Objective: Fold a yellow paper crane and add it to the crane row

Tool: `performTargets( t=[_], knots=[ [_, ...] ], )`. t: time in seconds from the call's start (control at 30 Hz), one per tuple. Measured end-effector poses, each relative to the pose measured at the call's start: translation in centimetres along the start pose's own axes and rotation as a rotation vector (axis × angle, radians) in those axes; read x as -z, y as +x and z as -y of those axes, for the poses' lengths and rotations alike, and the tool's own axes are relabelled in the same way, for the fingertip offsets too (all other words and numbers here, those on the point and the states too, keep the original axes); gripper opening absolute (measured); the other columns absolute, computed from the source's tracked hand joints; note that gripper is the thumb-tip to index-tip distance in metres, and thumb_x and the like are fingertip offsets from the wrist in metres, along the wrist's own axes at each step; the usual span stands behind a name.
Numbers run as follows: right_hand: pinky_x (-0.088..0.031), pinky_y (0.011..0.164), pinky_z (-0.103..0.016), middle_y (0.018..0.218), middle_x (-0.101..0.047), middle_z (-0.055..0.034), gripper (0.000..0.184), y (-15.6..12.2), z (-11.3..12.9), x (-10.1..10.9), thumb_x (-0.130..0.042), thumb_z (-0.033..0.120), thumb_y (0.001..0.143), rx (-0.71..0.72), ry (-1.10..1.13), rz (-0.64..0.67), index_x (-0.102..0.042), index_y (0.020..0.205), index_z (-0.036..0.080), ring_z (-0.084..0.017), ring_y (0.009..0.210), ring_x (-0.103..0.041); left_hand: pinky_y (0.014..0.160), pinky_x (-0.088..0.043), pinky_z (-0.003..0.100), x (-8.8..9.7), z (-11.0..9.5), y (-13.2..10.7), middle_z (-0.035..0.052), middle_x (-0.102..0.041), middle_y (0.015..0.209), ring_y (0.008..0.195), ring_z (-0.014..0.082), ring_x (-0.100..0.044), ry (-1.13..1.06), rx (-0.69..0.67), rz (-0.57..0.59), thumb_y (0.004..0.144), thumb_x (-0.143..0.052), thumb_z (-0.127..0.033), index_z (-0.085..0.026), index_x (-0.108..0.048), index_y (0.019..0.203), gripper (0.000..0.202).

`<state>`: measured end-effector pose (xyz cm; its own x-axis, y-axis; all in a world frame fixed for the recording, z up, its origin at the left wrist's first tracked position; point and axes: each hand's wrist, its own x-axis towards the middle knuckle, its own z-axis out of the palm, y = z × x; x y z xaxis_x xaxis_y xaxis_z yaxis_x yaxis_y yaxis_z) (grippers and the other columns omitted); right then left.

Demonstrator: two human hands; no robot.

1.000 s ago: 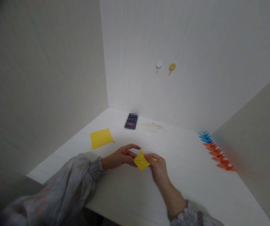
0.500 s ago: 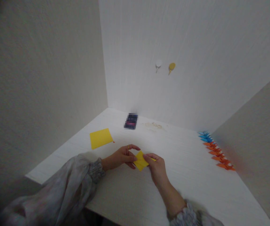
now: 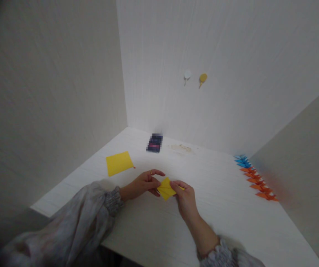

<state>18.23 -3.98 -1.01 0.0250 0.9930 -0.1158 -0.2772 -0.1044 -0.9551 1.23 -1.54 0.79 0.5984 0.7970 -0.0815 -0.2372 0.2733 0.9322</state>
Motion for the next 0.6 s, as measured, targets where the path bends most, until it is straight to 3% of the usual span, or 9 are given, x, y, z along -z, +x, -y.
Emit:
performTargets(
  t=[0.33, 0.6],
  knots=[
    [-0.044, 0.057, -0.030, 0.064, -0.065, -0.0049, 0.018, -0.30, 0.31, -0.44, -0.067, 0.033, 0.060, 0.028, -0.056, -0.028, -0.065, 0.065, 0.016, -0.018, 0.056, -0.057, 0.062, -0.051, 0.032, 0.17, 0.14, 0.09, 0.0029, -0.063, 0.069, 0.062, 0.0149, -0.062, 0.009, -0.011, -0.001, 0.066, -0.061, -0.022, -0.016, -0.045, 0.103, 0.041],
    [-0.043, 0.057, -0.028, 0.064, -0.064, -0.0037, 0.012, -0.28, -0.11, -0.46, -0.065, 0.029, 0.063, 0.032, -0.055, -0.049, -0.065, 0.065, 0.017, -0.016, 0.056, -0.056, 0.062, -0.051, 0.031, 0.06, 0.02, 0.00, 0.0010, -0.061, 0.066, 0.059, 0.0133, -0.061, 0.016, -0.021, 0.003, 0.066, -0.060, -0.022, -0.015, -0.045, 0.102, 0.040]
  ],
)
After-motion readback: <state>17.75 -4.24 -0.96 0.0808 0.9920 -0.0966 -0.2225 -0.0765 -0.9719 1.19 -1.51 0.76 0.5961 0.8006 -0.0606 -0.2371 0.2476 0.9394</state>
